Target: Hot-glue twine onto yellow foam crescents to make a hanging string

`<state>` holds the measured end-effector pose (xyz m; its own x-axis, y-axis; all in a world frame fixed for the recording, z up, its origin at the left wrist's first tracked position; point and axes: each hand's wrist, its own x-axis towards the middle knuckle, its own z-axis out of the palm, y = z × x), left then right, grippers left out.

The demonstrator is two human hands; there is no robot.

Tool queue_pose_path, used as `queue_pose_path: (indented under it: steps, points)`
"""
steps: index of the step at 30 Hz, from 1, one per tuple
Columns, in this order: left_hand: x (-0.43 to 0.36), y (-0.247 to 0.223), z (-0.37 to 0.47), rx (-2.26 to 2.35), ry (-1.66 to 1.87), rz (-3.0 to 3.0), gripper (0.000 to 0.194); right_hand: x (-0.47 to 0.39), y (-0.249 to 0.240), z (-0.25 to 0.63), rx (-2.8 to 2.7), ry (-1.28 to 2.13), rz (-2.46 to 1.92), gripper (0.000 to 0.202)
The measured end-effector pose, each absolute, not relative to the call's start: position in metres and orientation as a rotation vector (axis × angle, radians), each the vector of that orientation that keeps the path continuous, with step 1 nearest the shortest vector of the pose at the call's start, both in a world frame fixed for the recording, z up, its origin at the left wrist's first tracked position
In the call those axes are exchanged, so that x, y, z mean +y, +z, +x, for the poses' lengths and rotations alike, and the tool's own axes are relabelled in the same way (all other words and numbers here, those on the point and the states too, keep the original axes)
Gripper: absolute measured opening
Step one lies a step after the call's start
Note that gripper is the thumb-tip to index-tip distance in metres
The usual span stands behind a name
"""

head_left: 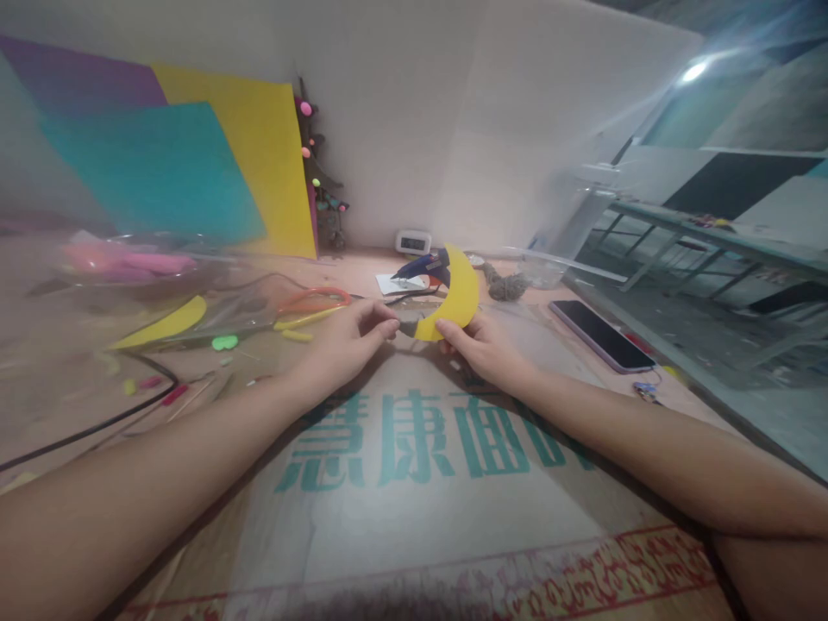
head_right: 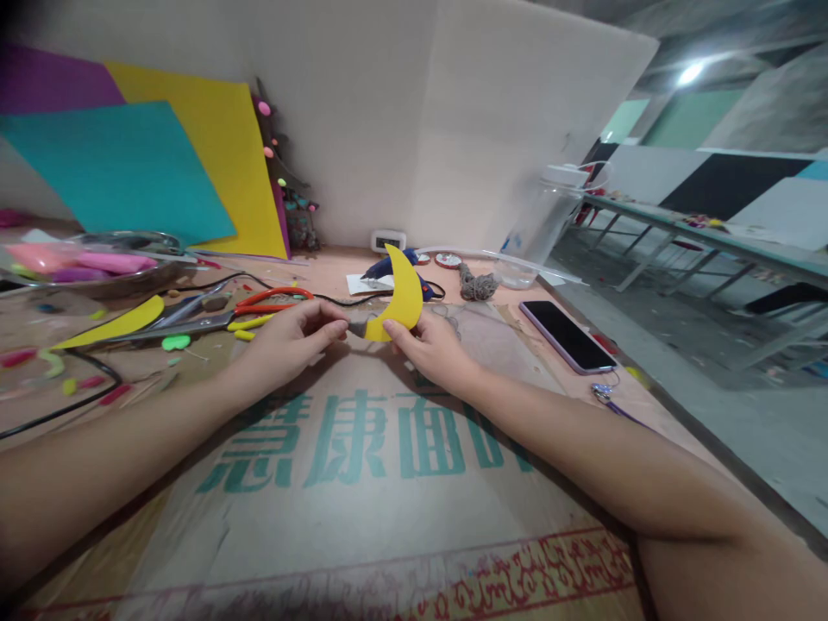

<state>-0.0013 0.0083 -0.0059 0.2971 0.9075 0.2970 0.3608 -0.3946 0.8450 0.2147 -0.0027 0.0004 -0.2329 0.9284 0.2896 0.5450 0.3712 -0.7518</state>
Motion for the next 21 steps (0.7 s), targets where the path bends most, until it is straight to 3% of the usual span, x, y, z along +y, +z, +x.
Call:
queue_pose_path:
  steps: [12, 21]
  points:
    - [0.0072, -0.0045, -0.0021, 1.141, 1.062, 1.908, 0.019, -0.0037, 0.0005, 0.2142, -1.919, 0.685, -1.265, 0.04]
    - [0.0087, -0.0054, -0.0021, 1.16, 1.106, 1.868, 0.017, -0.0025, 0.0011, 0.2144, -1.715, 0.699, -1.055, 0.028]
